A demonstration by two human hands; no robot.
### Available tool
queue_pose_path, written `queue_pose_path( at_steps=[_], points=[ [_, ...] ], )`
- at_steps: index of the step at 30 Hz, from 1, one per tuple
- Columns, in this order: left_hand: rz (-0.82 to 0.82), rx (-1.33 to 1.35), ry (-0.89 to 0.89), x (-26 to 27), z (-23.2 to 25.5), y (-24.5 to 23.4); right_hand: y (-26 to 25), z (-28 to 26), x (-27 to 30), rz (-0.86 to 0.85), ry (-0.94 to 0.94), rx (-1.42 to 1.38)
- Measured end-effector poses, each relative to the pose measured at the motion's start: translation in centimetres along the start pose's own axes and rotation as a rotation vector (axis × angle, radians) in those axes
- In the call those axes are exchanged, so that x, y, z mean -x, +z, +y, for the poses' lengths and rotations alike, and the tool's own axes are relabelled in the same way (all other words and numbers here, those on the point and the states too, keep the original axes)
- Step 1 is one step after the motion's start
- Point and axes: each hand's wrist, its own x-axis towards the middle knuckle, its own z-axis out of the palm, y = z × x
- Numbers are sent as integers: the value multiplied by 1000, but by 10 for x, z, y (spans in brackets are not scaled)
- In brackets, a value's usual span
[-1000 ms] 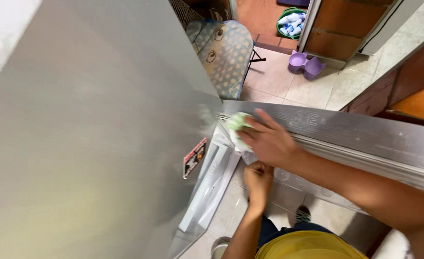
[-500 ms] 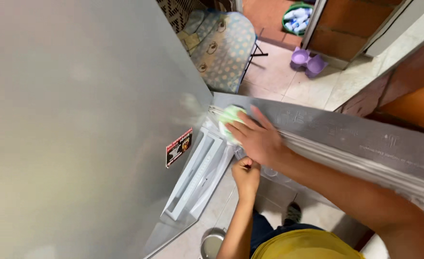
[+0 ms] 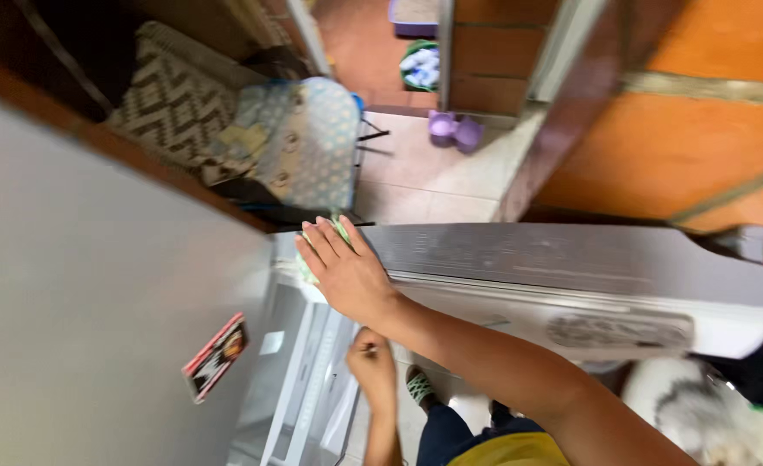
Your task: The person wipes the inside and outside of the refrigerator using a cloth, then places a bottle, a cup, a jar, and containers onto the refrigerator shelves.
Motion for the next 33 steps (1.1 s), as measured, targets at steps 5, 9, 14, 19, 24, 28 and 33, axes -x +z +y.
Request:
queue_pose_path(
  at_steps=[5, 9, 14, 19, 24, 28, 33],
  points=[
    [33, -70, -38, 0, 24, 0, -16, 73, 89, -8, 246, -148],
    [27, -117, -131, 1, 80, -2, -51, 136, 172, -254, 521, -118],
    [11, -129, -188, 8, 74, 1, -96, 200, 272, -138, 694, -49],
    [1, -125, -71, 3, 45, 0, -84, 179, 242, -47, 665, 159],
    [28, -128, -135, 1, 12, 3, -1, 109, 139, 354, 337, -79],
    [-9, -137, -154, 1, 26, 1, 16, 47, 53, 275, 289, -215],
    [88, -139, -135, 21, 74, -5, 17, -12, -1, 109, 204, -150]
  ],
)
